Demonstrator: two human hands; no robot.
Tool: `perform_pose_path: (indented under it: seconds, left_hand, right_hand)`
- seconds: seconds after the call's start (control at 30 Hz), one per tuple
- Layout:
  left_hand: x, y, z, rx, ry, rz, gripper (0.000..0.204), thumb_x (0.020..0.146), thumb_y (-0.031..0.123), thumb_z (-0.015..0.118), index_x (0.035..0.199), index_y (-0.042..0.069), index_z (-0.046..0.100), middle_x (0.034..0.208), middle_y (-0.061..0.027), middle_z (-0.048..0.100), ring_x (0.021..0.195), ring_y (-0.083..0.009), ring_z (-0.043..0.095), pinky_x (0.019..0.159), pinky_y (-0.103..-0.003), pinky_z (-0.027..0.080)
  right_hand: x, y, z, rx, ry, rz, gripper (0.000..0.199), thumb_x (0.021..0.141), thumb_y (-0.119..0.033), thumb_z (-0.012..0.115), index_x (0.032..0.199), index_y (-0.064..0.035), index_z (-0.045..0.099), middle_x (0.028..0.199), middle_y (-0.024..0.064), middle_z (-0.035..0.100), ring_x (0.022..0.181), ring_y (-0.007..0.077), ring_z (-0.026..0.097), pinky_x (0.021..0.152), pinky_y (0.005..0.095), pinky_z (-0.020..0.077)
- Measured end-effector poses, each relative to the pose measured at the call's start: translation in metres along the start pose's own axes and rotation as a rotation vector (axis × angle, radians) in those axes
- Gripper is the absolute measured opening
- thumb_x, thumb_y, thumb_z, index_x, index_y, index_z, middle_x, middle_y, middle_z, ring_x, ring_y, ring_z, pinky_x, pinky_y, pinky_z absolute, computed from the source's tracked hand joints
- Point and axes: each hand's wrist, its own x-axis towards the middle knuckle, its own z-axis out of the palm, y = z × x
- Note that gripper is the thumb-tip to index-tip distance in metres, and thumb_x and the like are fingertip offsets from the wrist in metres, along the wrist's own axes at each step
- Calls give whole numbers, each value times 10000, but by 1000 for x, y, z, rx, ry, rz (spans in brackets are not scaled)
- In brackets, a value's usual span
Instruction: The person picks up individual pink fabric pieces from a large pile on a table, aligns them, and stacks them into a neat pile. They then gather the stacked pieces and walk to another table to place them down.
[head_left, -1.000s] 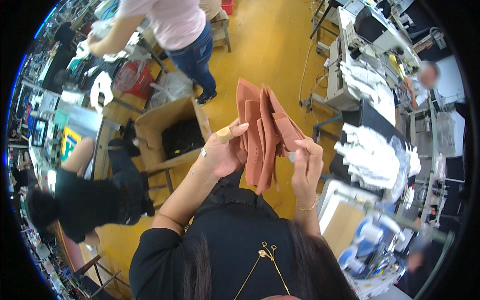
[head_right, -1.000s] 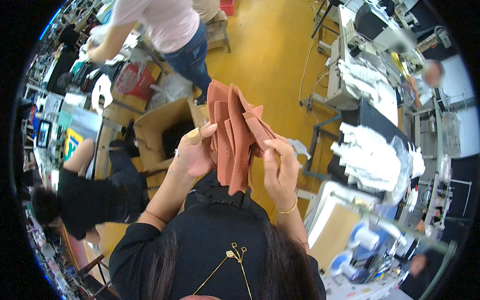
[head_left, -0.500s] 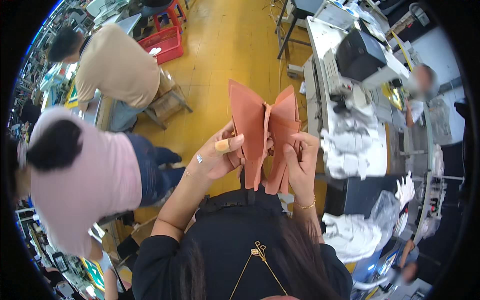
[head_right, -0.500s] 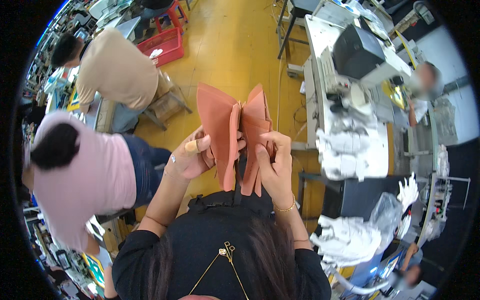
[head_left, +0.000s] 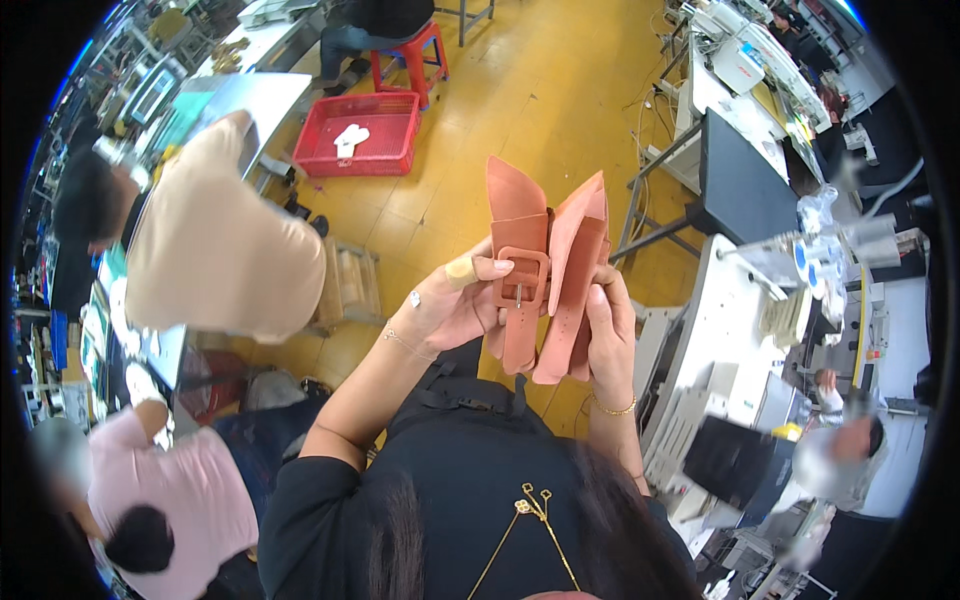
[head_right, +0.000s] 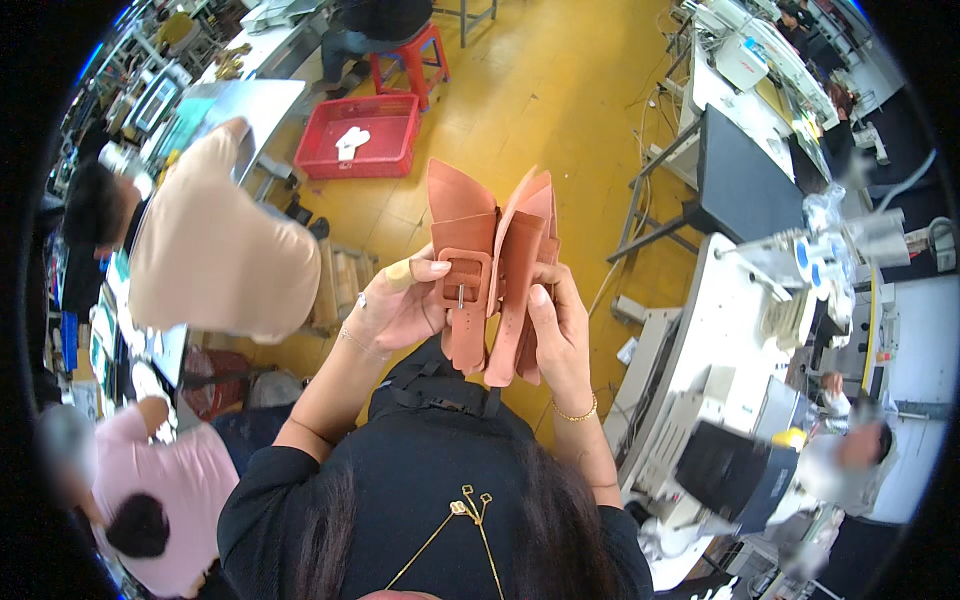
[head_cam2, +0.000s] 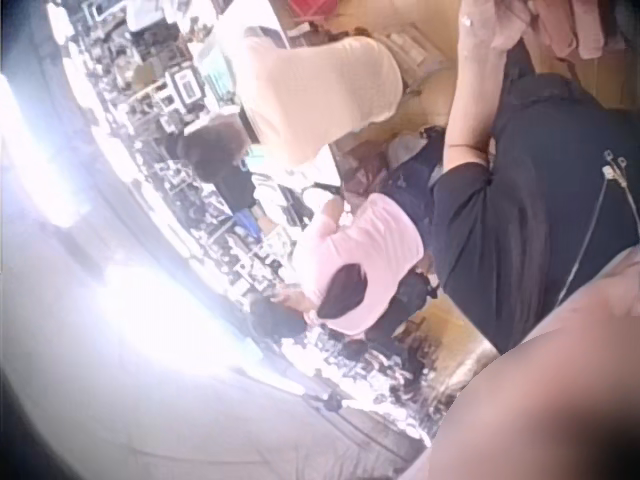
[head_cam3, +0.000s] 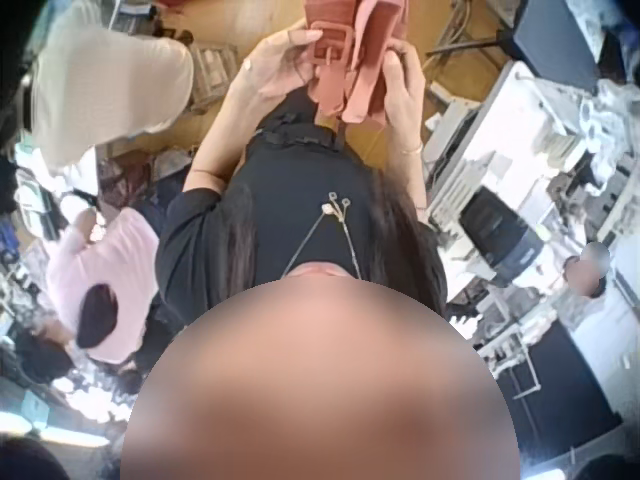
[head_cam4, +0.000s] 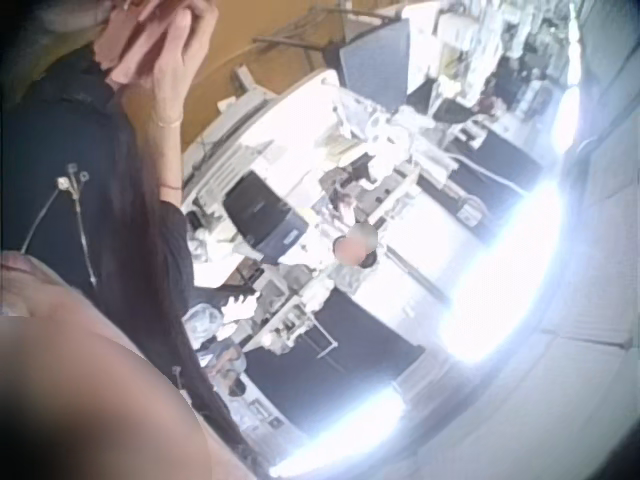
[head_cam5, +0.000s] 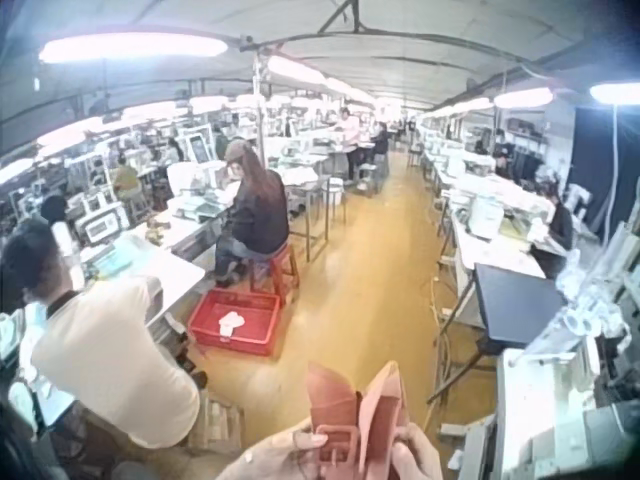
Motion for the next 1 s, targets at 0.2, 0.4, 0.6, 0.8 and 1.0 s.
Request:
perform_pose_path:
  seconds: [0.2, 0.4, 0.6, 0.8, 1.0]
  left_hand:
    - [218, 126, -16, 66, 21, -56, 585, 859, 127, 583, 1394, 32, 365, 1251, -139, 555, 1110, -247, 597, 959, -411, 497]
    - [427, 239, -33, 105, -86, -205, 575, 885, 236, 527, 1376, -22, 375, 1254, -244, 565, 1112, -367, 605, 950, -454, 505]
    - [653, 327, -95, -29, -45, -285, 522, 914, 313, 436, 1272, -63, 485, 1093, -234, 618, 919, -369, 640, 771, -430, 524]
    - [835, 448, -106, -69, 168, -129, 468, 978, 365, 346, 1259, 39, 528, 1049, -161, 645, 851, -292, 642, 705, -418, 523]
    - [1022, 554, -157, -18, 244, -26, 713, 901, 677, 411, 1329, 113, 493, 1196, -107, 604, 1126, -246, 593, 914, -435, 524]
  right_hand:
    - [234, 2, -35, -162, 132, -10, 301, 923, -193, 642, 1115, -13, 496, 981, 41, 575, 914, 74, 523, 803, 246, 444]
    - [436, -8, -98, -29, 253, 78, 158, 994, -182, 514, 1040, -31, 524, 921, 18, 568, 827, 62, 519, 735, 235, 463]
    - [661, 32, -169, -19, 267, 31, 203, 1022, -209, 447, 1023, -31, 545, 881, 3, 548, 764, 63, 510, 698, 231, 459]
    - [892, 18, -221, 52, 136, 81, 235, 1020, -144, 417, 1086, 8, 584, 1006, 55, 562, 909, 127, 565, 842, 268, 454]
    - [1129, 42, -277, 0, -4, 34, 305, 963, -2, 449, 1266, -27, 444, 1171, 116, 552, 1019, 179, 612, 862, 347, 546]
